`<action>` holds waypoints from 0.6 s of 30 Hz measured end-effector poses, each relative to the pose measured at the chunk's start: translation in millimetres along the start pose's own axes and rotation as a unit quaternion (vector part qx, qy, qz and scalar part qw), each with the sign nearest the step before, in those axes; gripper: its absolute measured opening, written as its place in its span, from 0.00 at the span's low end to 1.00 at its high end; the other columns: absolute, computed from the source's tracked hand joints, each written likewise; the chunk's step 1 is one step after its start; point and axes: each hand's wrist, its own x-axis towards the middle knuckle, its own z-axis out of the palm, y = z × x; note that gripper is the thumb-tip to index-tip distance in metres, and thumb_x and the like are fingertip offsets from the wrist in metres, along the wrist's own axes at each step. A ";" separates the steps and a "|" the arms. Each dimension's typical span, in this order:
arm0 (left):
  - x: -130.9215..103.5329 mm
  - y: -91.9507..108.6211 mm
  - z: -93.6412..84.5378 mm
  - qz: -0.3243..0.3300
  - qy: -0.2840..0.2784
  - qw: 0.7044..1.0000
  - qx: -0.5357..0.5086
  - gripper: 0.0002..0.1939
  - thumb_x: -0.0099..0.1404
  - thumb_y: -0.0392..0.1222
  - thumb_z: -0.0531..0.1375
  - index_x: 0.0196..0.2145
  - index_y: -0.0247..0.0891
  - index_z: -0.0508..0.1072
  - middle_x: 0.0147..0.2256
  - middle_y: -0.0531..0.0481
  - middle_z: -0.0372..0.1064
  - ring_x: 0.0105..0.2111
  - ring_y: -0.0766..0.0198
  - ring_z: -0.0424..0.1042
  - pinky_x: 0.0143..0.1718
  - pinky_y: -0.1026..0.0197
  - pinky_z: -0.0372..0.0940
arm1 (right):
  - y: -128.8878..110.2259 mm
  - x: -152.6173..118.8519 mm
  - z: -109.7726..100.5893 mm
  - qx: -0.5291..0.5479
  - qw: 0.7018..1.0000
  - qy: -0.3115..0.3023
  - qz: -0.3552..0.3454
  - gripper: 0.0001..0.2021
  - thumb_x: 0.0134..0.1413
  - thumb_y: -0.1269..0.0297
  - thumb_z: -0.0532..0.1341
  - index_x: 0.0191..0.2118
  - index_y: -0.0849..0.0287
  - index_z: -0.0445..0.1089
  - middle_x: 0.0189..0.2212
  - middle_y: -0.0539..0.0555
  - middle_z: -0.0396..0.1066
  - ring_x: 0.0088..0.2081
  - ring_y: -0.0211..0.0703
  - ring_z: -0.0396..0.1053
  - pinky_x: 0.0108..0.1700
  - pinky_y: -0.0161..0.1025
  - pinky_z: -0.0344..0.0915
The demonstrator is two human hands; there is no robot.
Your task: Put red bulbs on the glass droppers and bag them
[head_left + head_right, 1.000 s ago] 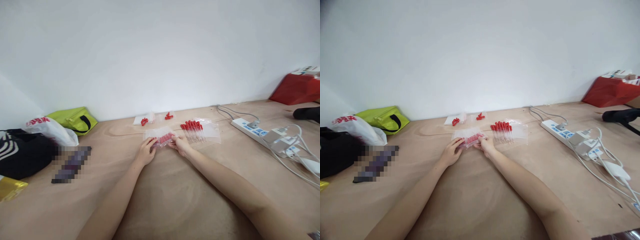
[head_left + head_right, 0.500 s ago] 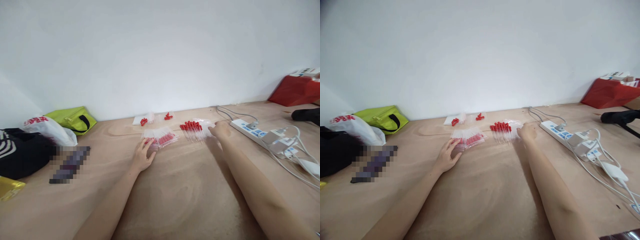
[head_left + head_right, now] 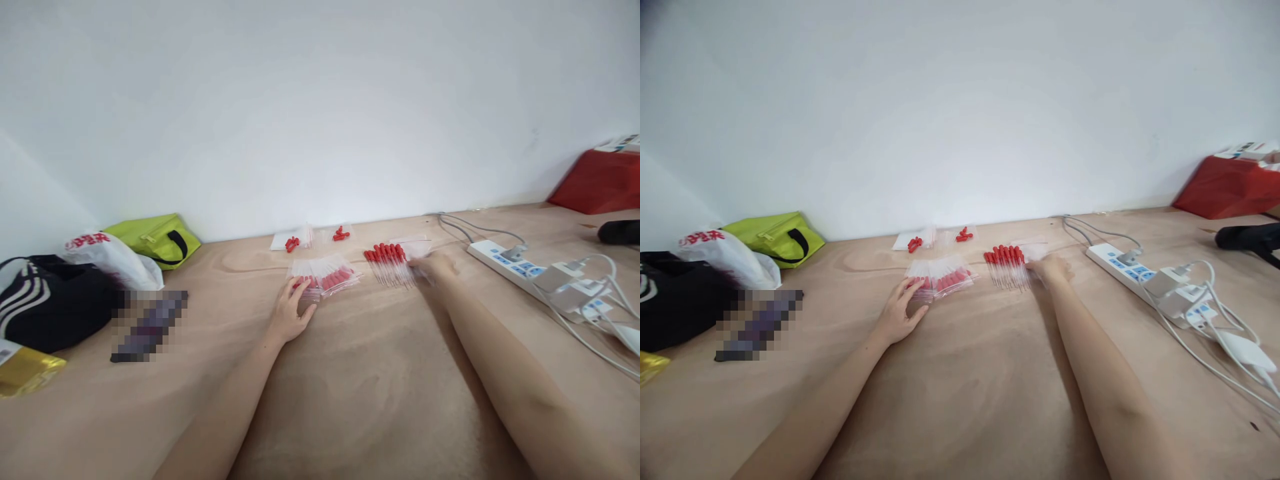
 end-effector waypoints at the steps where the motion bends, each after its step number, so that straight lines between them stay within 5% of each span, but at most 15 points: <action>1: 0.1 0.0 0.0 0.000 0.000 1.000 -0.001 0.24 0.57 0.40 0.56 0.52 0.38 0.59 0.51 0.42 0.55 0.54 0.51 0.55 0.54 0.48 0.55 | -0.7 -1.7 -0.6 -0.009 1.000 0.001 0.006 0.23 0.30 0.49 0.63 0.31 0.65 0.69 0.34 0.66 0.68 0.42 0.62 0.64 0.37 0.50 0.61; 6: 0.1 0.2 -0.1 0.000 0.001 1.000 -0.005 0.23 0.57 0.40 0.56 0.51 0.39 0.60 0.50 0.42 0.55 0.53 0.52 0.55 0.54 0.48 0.55 | -5.9 -8.7 -7.6 0.009 0.999 0.002 -0.033 0.13 0.40 0.60 0.58 0.30 0.66 0.69 0.28 0.63 0.70 0.34 0.52 0.68 0.32 0.40 0.61; 12: 0.2 -0.2 0.7 -0.003 0.004 1.000 -0.006 0.24 0.57 0.40 0.56 0.52 0.38 0.59 0.51 0.42 0.54 0.53 0.52 0.55 0.54 0.48 0.55 | -24.7 -18.8 -27.6 0.084 0.973 0.209 -0.052 0.14 0.45 0.64 0.54 0.40 0.62 0.64 0.31 0.59 0.69 0.35 0.50 0.66 0.36 0.41 0.60; 15: 0.6 -0.6 1.2 -0.004 0.005 1.000 -0.004 0.24 0.57 0.40 0.56 0.52 0.37 0.59 0.51 0.41 0.54 0.53 0.52 0.55 0.54 0.49 0.55 | -40.0 -31.5 -28.6 0.140 0.952 0.244 -0.118 0.12 0.45 0.65 0.53 0.38 0.61 0.63 0.31 0.57 0.68 0.34 0.48 0.65 0.37 0.40 0.60; 18: 0.7 -1.0 1.5 -0.008 0.006 1.000 0.001 0.25 0.56 0.41 0.57 0.52 0.36 0.58 0.51 0.40 0.54 0.54 0.51 0.55 0.54 0.49 0.55 | -56.1 -53.1 -13.7 0.208 0.925 0.206 -0.243 0.08 0.43 0.67 0.53 0.33 0.58 0.63 0.31 0.54 0.68 0.33 0.45 0.65 0.37 0.39 0.60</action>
